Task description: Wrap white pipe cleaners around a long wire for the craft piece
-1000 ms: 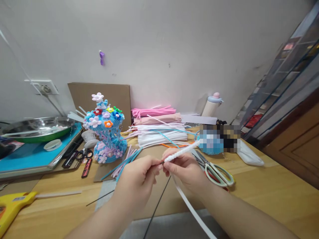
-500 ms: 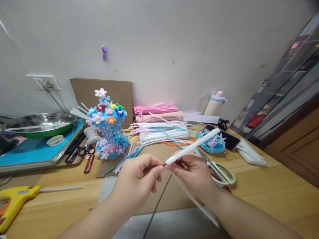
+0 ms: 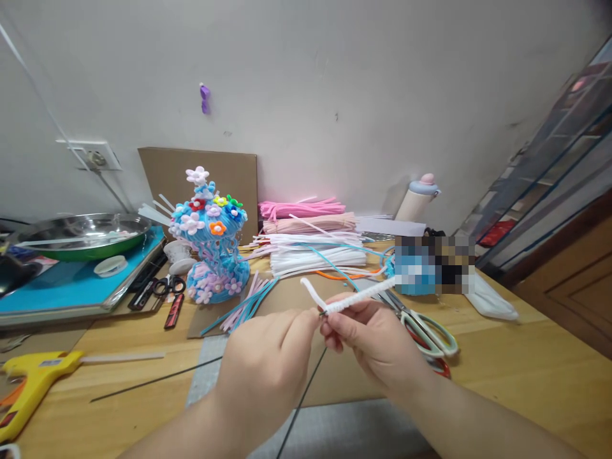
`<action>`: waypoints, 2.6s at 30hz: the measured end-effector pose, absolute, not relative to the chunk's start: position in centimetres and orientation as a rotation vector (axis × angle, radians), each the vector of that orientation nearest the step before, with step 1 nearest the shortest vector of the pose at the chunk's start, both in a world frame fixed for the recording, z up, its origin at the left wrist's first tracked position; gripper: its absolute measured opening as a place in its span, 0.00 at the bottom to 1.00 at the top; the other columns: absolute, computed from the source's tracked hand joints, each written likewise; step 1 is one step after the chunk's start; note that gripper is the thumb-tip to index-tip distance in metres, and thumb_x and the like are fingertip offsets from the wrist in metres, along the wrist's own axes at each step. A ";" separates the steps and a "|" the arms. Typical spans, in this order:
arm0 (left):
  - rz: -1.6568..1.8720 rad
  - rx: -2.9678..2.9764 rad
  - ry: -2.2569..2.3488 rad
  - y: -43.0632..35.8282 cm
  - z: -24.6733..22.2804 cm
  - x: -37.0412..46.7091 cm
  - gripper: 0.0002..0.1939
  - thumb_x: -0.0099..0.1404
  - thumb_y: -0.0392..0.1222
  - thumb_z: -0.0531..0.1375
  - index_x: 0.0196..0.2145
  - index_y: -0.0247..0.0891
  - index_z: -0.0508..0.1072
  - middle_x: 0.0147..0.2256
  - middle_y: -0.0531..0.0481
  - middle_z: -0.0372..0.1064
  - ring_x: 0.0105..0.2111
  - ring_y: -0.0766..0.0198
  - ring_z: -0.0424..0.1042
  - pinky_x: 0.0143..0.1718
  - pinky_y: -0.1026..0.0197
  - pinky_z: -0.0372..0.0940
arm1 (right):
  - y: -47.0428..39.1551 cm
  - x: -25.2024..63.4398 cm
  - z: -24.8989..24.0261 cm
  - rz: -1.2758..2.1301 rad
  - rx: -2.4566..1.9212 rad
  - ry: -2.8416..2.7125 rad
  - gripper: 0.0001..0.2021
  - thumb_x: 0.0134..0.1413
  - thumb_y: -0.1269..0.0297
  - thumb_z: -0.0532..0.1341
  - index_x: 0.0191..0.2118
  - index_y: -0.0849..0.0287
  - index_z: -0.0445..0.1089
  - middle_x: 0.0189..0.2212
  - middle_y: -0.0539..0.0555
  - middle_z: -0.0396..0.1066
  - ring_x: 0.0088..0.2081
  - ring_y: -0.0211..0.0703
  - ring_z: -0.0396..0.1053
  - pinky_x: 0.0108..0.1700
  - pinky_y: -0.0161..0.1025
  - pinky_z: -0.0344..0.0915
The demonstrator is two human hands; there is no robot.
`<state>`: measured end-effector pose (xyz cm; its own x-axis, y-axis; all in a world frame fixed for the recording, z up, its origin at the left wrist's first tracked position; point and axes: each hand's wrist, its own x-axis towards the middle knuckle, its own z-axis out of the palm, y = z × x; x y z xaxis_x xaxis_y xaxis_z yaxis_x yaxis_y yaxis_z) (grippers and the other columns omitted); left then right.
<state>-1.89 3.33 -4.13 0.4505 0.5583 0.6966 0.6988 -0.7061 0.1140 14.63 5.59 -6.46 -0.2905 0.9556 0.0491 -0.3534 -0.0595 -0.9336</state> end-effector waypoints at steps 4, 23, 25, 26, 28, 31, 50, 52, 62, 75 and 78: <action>-1.082 -2.466 -1.098 3.2 -4.2 -1.9 0.05 0.65 0.32 0.54 0.37 0.37 0.68 0.26 0.51 0.72 0.25 0.62 0.71 0.26 0.62 0.60 | 5.5 14.8 -6.7 1.530 -0.778 -1.116 0.08 0.46 0.60 0.69 0.33 0.57 0.77 0.19 0.48 0.67 0.20 0.29 0.57 0.22 0.28 0.52; -1.305 -2.963 -1.898 4.0 -3.0 -2.0 0.12 0.63 0.39 0.54 0.23 0.38 0.69 0.18 0.57 0.62 0.19 0.70 0.59 0.21 0.68 0.52 | 5.5 14.7 -7.3 1.440 -0.707 -1.232 0.08 0.45 0.59 0.69 0.29 0.57 0.76 0.20 0.49 0.69 0.20 0.33 0.58 0.22 0.32 0.54; -1.388 -3.016 -2.029 4.2 -2.8 -1.8 0.13 0.61 0.41 0.54 0.20 0.37 0.68 0.17 0.56 0.61 0.19 0.70 0.58 0.21 0.67 0.52 | 5.5 14.7 -7.4 1.445 -0.670 -1.257 0.07 0.46 0.59 0.68 0.30 0.57 0.76 0.20 0.49 0.67 0.21 0.34 0.57 0.23 0.33 0.53; -1.437 -3.054 -2.086 4.3 -2.8 -1.7 0.13 0.61 0.42 0.55 0.20 0.37 0.67 0.17 0.56 0.60 0.19 0.70 0.57 0.20 0.67 0.52 | 5.6 14.7 -7.5 1.452 -0.647 -1.267 0.07 0.47 0.59 0.67 0.30 0.57 0.75 0.20 0.49 0.67 0.21 0.34 0.57 0.23 0.33 0.53; -1.550 -3.148 -2.156 4.4 -2.7 -1.5 0.12 0.60 0.42 0.55 0.21 0.37 0.67 0.16 0.57 0.59 0.17 0.70 0.55 0.19 0.67 0.51 | 5.7 14.7 -7.9 1.471 -0.611 -1.276 0.07 0.48 0.59 0.67 0.29 0.57 0.73 0.20 0.49 0.66 0.22 0.34 0.57 0.24 0.34 0.52; -1.631 -3.177 -2.122 4.5 -2.8 -1.4 0.10 0.60 0.41 0.56 0.23 0.37 0.68 0.15 0.58 0.60 0.15 0.71 0.54 0.17 0.68 0.51 | 6.0 14.7 -8.1 1.519 -0.577 -1.259 0.09 0.48 0.57 0.67 0.28 0.57 0.71 0.20 0.48 0.63 0.22 0.34 0.55 0.24 0.34 0.50; -1.154 -2.573 -1.408 5.4 -5.4 -2.0 0.11 0.66 0.36 0.52 0.29 0.38 0.72 0.22 0.54 0.73 0.21 0.68 0.70 0.23 0.68 0.59 | 6.5 14.1 -8.0 1.591 -0.768 -1.318 0.13 0.53 0.55 0.63 0.29 0.61 0.68 0.19 0.47 0.63 0.21 0.33 0.60 0.25 0.32 0.58; -1.171 -2.697 -1.582 5.4 -5.0 -2.0 0.10 0.65 0.36 0.54 0.28 0.39 0.72 0.21 0.56 0.71 0.20 0.70 0.68 0.22 0.69 0.58 | 6.5 14.3 -7.6 1.573 -0.790 -1.402 0.15 0.52 0.53 0.63 0.28 0.61 0.67 0.19 0.47 0.63 0.21 0.34 0.60 0.25 0.33 0.58; -1.568 -3.085 -2.173 5.8 -3.5 -1.9 0.13 0.59 0.44 0.56 0.21 0.36 0.67 0.15 0.58 0.57 0.17 0.71 0.54 0.19 0.68 0.49 | 7.1 16.0 -5.9 1.206 -0.771 -1.890 0.11 0.59 0.59 0.57 0.30 0.58 0.67 0.25 0.49 0.62 0.29 0.38 0.61 0.33 0.36 0.59; -1.327 -2.964 -1.844 4.9 -3.4 -2.0 0.11 0.63 0.40 0.55 0.26 0.38 0.72 0.18 0.56 0.64 0.18 0.70 0.59 0.20 0.67 0.52 | 6.6 15.6 -5.6 1.305 -0.924 -1.605 0.09 0.47 0.59 0.65 0.24 0.59 0.70 0.20 0.49 0.65 0.23 0.37 0.62 0.24 0.35 0.60; -1.209 -2.837 -1.554 4.5 -3.7 -2.0 0.10 0.65 0.35 0.53 0.30 0.41 0.73 0.21 0.57 0.69 0.21 0.70 0.65 0.23 0.67 0.54 | 6.5 15.4 -5.6 1.446 -0.895 -1.496 0.09 0.45 0.60 0.67 0.26 0.60 0.72 0.21 0.49 0.66 0.23 0.35 0.63 0.24 0.34 0.60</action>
<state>-1.99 4.55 -3.74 0.3658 0.8288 0.4234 0.6139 -0.5568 0.5596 15.44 6.48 -5.56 -0.3836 0.9186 0.0944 -0.0631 0.0759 -0.9951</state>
